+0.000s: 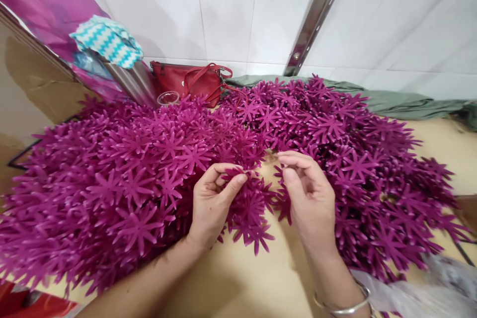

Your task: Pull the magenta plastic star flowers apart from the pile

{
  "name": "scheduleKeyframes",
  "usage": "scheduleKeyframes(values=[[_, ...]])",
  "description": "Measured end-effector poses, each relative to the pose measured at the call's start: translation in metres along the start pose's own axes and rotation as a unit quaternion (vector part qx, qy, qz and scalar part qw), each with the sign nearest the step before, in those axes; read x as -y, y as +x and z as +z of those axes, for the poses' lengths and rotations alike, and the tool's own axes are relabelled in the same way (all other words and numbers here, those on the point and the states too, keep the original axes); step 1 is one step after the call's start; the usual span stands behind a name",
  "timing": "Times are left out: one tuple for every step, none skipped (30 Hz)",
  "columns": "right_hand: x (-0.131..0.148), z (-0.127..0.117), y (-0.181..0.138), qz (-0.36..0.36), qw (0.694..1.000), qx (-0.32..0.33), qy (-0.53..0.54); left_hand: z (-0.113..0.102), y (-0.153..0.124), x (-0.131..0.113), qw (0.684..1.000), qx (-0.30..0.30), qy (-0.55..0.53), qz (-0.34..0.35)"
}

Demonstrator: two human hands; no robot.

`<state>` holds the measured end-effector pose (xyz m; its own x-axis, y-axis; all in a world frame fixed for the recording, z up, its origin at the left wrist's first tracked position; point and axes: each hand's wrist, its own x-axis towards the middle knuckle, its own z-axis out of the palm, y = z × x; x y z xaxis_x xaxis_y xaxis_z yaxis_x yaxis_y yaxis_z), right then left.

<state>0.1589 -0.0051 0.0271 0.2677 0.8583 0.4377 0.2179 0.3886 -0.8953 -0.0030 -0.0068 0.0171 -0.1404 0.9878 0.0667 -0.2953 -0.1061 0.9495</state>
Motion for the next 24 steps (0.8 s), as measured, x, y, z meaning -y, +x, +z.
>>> scheduleKeyframes(values=[[0.001, 0.001, -0.002, -0.015, 1.000, 0.018, 0.006, 0.000, 0.001, 0.001, 1.000, 0.004, -0.003, -0.006], [0.002, 0.003, -0.004, -0.015, 0.999, 0.043, 0.011, 0.000, 0.002, 0.002, 1.000, 0.010, -0.007, -0.011], [0.003, 0.005, -0.005, -0.004, 0.998, 0.069, 0.013, 0.001, 0.004, 0.002, 1.000, 0.018, -0.010, -0.017], [0.002, 0.008, -0.007, 0.012, 0.996, 0.091, 0.010, 0.002, 0.005, 0.002, 0.999, 0.027, -0.011, -0.023], [0.002, 0.010, -0.009, 0.030, 0.994, 0.107, 0.004, 0.003, 0.006, 0.002, 0.999, 0.034, -0.011, -0.027], [0.001, 0.013, -0.010, 0.042, 0.993, 0.114, -0.003, 0.004, 0.006, 0.001, 0.999, 0.041, -0.010, -0.027], [0.000, 0.015, -0.011, 0.049, 0.992, 0.119, -0.009, 0.006, 0.006, 0.000, 0.998, 0.050, -0.007, -0.025], [-0.002, 0.016, -0.011, 0.054, 0.992, 0.117, -0.008, 0.007, 0.004, -0.002, 0.998, 0.059, -0.002, -0.021], [-0.005, 0.016, -0.011, 0.066, 0.992, 0.112, 0.001, 0.008, 0.001, -0.005, 0.997, 0.072, 0.006, -0.018], [-0.008, 0.016, -0.011, 0.082, 0.991, 0.106, 0.015, 0.009, -0.003, -0.009, 0.996, 0.089, 0.019, -0.019], [-0.013, 0.016, -0.011, 0.098, 0.990, 0.097, 0.035, 0.009, -0.007, -0.015, 0.993, 0.109, 0.036, -0.025], [-0.018, 0.015, -0.010, 0.121, 0.987, 0.087, 0.067, 0.008, -0.012, -0.022, 0.989, 0.132, 0.059, -0.029], [-0.022, 0.015, -0.010, 0.153, 0.981, 0.068, 0.103, 0.006, -0.015, -0.033, 0.984, 0.156, 0.087, -0.026], [-0.026, 0.015, -0.010, 0.186, 0.972, 0.053, 0.137, 0.003, -0.016, -0.046, 0.976, 0.184, 0.117, -0.015], [-0.030, 0.015, -0.010, 0.215, 0.961, 0.038, 0.170, -0.001, -0.013, -0.061, 0.967, 0.197, 0.163, 0.009], [-0.032, 0.015, -0.010, 0.240, 0.950, 0.021, 0.198, -0.006, -0.005, -0.078, 0.951, 0.197, 0.230, 0.065], [-0.034, 0.015, -0.010, 0.257, 0.941, 0.005, 0.218, -0.013, 0.009, -0.096, 0.917, 0.194, 0.318, 0.142], [-0.034, 0.016, -0.011, 0.268, 0.935, -0.009, 0.231, -0.020, 0.030, -0.113, 0.870, 0.176, 0.412, 0.206], [-0.035, 0.016, -0.011, 0.273, 0.932, -0.022, 0.236, -0.029, 0.055, -0.127, 0.819, 0.146, 0.495, 0.252], [-0.035, 0.017, -0.012, 0.272, 0.933, -0.029, 0.234, -0.038, 0.084, -0.139, 0.765, 0.112, 0.577, 0.265], [-0.035, 0.018, -0.012, 0.267, 0.936, -0.032, 0.227, -0.047, 0.114, -0.147, 0.707, 0.081, 0.659, 0.245], [-0.035, 0.018, -0.012, 0.259, 0.941, -0.032, 0.218, -0.056, 0.144, -0.151, 0.648, 0.061, 0.734, 0.196], [-0.035, 0.019, -0.012, 0.250, 0.945, -0.029, 0.207, -0.064, 0.171, -0.152, 0.590, 0.056, 0.795, 0.130], [-0.035, 0.019, -0.012, 0.240, 0.950, -0.027, 0.197, -0.071, 0.194, -0.149, 0.572, 0.059, 0.812, 0.095]])
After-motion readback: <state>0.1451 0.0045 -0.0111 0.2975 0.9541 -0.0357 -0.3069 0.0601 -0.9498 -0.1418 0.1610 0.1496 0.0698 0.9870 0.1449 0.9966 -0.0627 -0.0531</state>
